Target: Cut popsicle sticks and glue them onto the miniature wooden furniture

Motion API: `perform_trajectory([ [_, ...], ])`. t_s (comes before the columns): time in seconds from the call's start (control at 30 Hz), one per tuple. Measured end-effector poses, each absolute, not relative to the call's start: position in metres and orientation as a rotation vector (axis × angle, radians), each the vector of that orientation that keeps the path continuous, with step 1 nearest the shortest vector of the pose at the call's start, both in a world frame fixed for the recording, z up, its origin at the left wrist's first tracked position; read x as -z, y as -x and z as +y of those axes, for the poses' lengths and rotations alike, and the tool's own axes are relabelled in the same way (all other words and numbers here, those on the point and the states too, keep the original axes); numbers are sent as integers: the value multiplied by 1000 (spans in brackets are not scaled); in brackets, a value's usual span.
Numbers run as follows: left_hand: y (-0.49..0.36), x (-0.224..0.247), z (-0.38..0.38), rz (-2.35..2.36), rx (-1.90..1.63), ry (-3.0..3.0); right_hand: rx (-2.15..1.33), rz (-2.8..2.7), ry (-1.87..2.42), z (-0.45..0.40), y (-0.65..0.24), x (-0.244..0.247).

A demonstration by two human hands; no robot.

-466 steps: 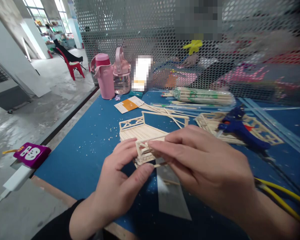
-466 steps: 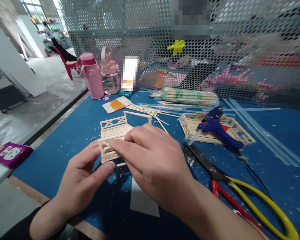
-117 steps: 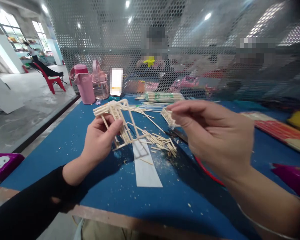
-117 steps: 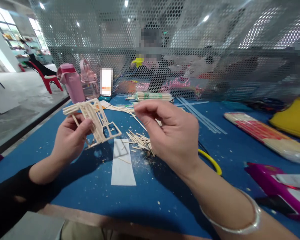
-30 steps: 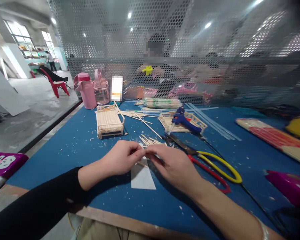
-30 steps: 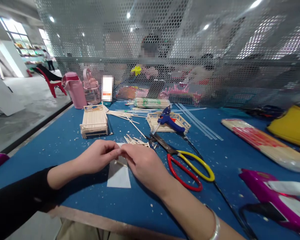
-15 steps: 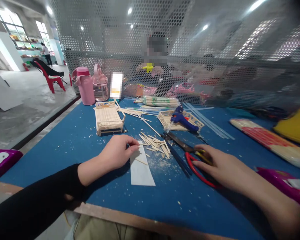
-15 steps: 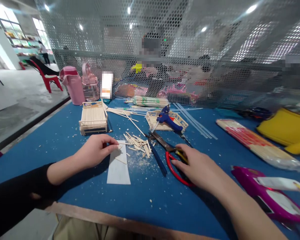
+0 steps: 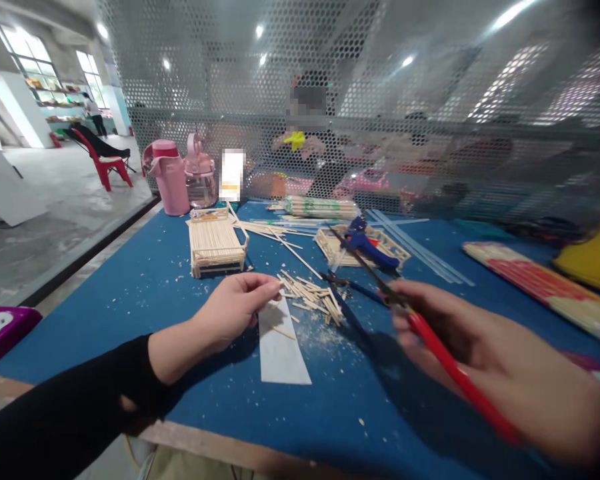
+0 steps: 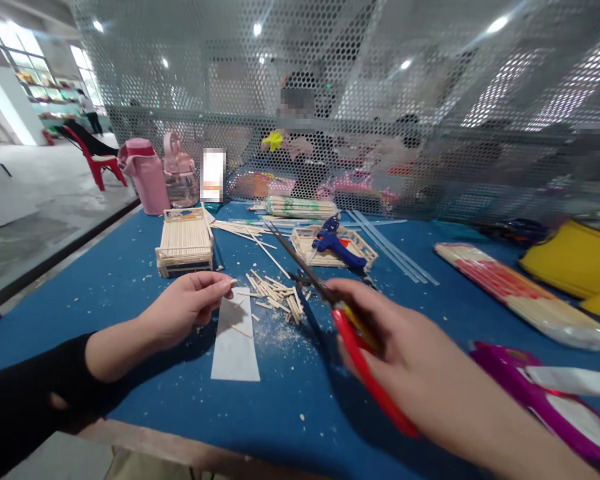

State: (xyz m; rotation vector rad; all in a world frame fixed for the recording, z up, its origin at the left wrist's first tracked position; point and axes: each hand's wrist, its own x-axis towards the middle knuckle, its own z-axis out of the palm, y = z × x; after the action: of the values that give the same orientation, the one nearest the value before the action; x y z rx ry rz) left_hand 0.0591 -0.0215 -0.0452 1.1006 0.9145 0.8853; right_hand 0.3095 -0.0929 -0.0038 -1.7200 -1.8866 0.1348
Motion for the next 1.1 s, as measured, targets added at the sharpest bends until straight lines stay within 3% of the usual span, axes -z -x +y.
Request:
perform_trajectory([
  [0.07,-59,43,-24,811,-910,-988,-399,-1884,1617,-81,-275,0],
  [0.17,-59,40,-25,711,-978,-875,-477,-1934,1487,-66,-242,5],
  [0.43,-59,46,-26,698,-1052,-958,-451,-1992,1378,-67,-235,38],
  [1.1,-63,47,-38,734,-1114,-960,-286,-2113,1202,-71,-231,42],
])
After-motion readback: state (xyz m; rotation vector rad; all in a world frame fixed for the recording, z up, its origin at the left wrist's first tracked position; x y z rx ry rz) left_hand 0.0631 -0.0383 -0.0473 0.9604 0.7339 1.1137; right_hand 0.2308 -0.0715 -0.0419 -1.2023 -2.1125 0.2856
